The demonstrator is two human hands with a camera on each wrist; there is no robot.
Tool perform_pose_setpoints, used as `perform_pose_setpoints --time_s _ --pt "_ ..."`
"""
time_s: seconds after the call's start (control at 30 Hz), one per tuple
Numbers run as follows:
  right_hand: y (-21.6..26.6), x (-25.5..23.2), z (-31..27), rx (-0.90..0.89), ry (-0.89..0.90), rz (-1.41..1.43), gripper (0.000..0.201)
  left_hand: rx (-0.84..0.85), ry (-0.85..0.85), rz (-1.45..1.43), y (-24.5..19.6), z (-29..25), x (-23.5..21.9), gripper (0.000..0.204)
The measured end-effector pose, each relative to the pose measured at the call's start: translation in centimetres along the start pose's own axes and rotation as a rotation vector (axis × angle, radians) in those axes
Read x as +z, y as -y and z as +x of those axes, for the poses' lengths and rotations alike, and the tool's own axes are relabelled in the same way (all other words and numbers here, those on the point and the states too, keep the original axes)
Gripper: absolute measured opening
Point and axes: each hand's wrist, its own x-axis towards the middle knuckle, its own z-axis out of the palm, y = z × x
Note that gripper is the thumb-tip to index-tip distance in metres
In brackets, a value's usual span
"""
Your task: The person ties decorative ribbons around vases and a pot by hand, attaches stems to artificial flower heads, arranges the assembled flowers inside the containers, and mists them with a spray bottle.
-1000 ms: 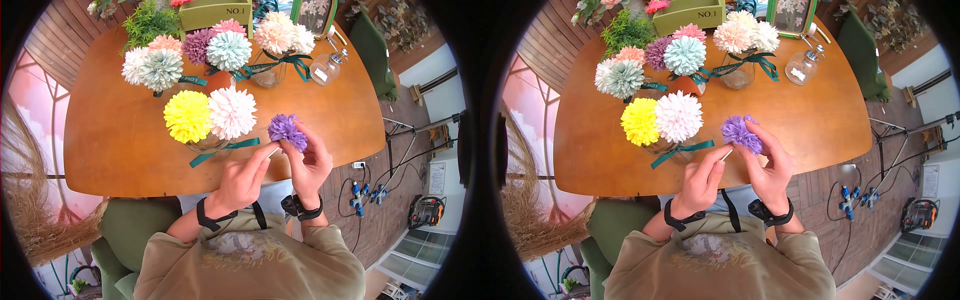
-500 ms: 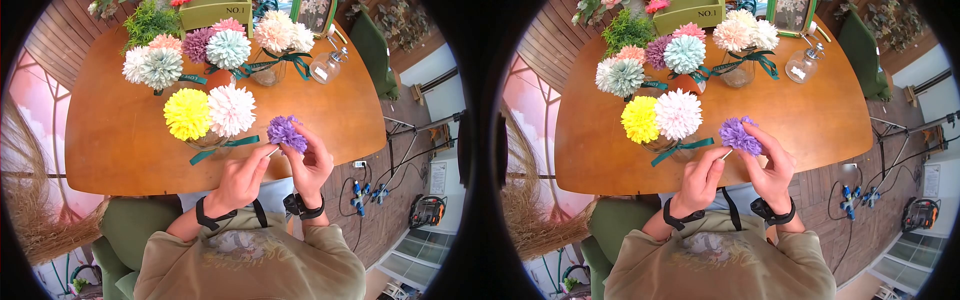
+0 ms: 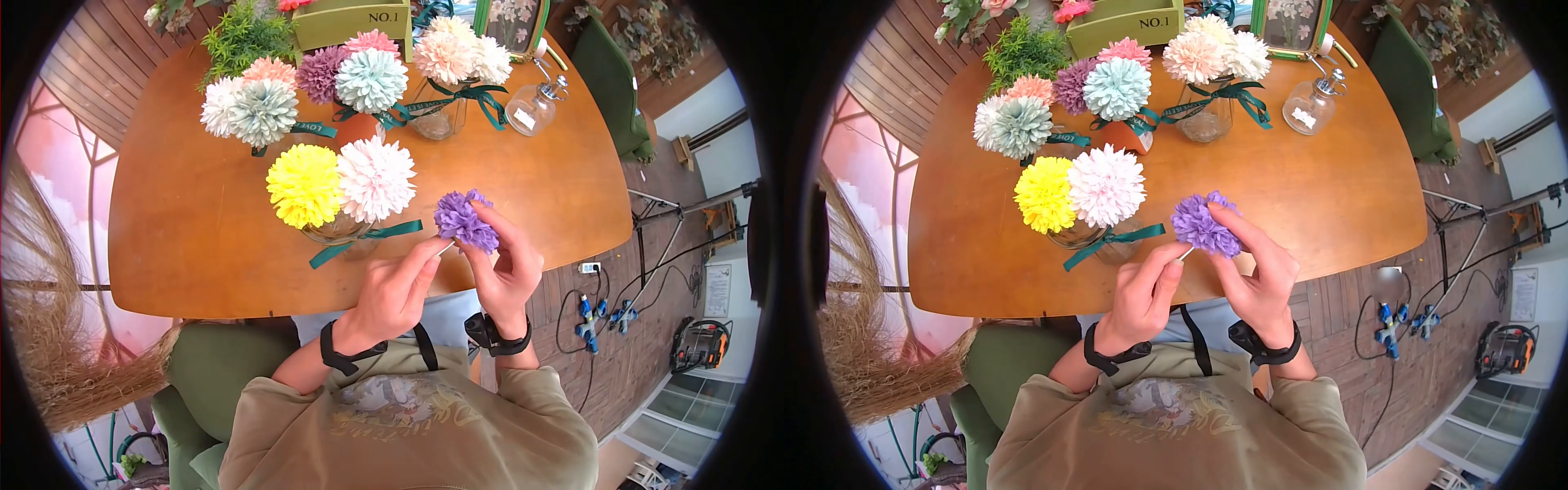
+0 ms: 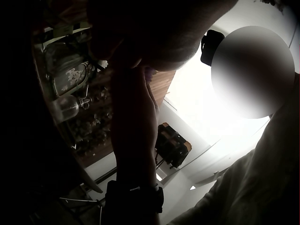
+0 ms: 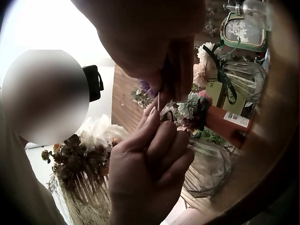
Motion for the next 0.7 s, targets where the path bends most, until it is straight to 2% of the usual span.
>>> perform_pose_setpoints --time_s 0.13,0.27,0.43,0.5,0.6,0.63,0.7 --pt "-0.1 -0.4 0.1 -0.140 0.023 -0.165 0.045 0.000 -0.007 -0.004 0.0 0.0 -0.1 0.024" --pt "0.7 -0.2 0.8 -0.284 0.083 -0.196 0.043 -0.026 -0.034 -0.030 0.1 -0.1 0.1 0.013" --pt "0.7 -0.3 0.4 -0.337 0.132 -0.217 0.047 -0.028 -0.076 -0.076 0.2 -0.4 0.5 0.006" --pt "0.5 -0.6 0.4 -0.353 0.155 -0.165 0.047 0.050 -0.096 -0.056 0.3 -0.5 0.6 0.007" --pt "0.7 -1.4 0.5 -0.340 0.210 -0.250 0.046 0.002 -0.042 -0.015 -0.1 -0.6 0.1 0.011" --pt "0.7 -1.9 0.8 -0.340 0.210 -0.250 0.046 0.002 -0.042 -0.016 -0.5 -0.6 -0.2 0.011" --pt "0.2 -3.3 1.8 -0.378 0.050 -0.432 0.045 -0.002 -0.045 0.098 -1.4 -0.8 -1.0 0.020"
